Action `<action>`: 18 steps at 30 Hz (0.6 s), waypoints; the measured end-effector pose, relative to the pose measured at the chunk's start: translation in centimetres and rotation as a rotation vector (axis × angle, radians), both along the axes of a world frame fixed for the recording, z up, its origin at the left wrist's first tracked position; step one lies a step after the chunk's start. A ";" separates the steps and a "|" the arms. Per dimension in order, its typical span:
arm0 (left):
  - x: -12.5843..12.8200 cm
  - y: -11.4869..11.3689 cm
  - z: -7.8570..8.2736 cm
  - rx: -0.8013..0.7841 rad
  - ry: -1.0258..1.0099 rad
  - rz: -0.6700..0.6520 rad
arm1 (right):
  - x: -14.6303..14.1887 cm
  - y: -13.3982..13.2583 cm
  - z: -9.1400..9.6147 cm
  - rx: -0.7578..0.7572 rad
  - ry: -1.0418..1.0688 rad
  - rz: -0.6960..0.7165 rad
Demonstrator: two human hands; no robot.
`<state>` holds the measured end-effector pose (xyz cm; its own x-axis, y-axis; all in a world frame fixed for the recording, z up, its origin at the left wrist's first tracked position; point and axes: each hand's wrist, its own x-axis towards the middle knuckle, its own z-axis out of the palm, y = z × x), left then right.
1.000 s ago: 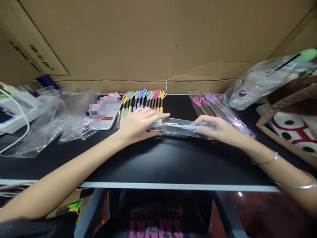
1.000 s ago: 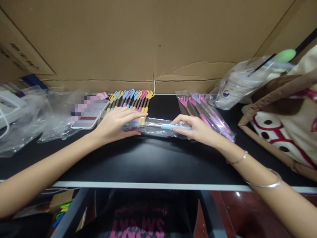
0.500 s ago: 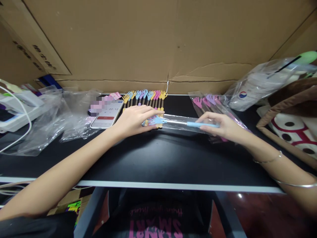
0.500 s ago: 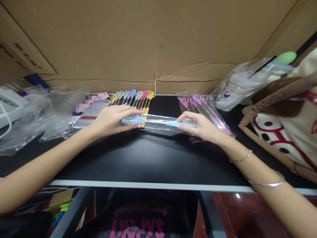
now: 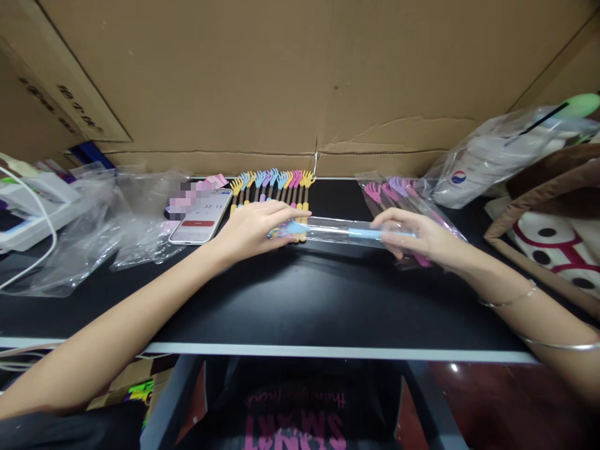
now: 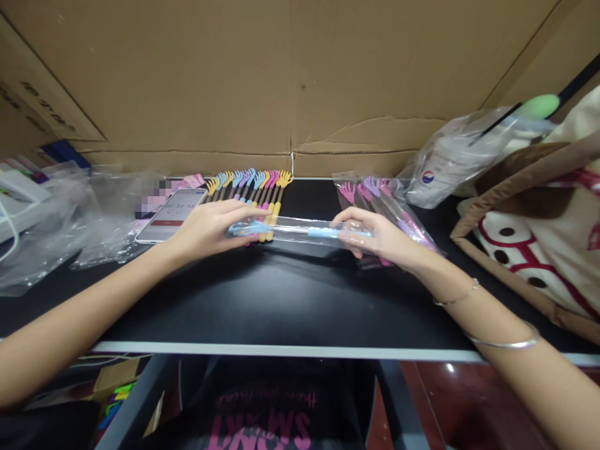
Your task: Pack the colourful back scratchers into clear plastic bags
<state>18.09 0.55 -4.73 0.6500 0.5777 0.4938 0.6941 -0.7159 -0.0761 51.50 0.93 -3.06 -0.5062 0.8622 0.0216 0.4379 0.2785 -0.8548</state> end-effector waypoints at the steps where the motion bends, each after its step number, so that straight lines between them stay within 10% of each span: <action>1: 0.0 0.0 0.1 -0.009 -0.005 0.011 | 0.1 0.1 -0.1 -0.022 0.052 -0.020; 8: 0.1 -0.3 0.5 -0.045 -0.006 0.118 | 0.4 0.5 -0.7 -0.178 0.305 -0.127; 18: 0.3 -0.5 0.1 -0.012 -0.016 0.054 | 0.2 0.0 -0.6 -0.131 0.079 0.052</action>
<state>18.36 0.07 -4.62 0.6099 0.6174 0.4968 0.7328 -0.6781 -0.0569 51.72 0.93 -3.63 -0.5514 0.8329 -0.0481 0.3560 0.1827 -0.9165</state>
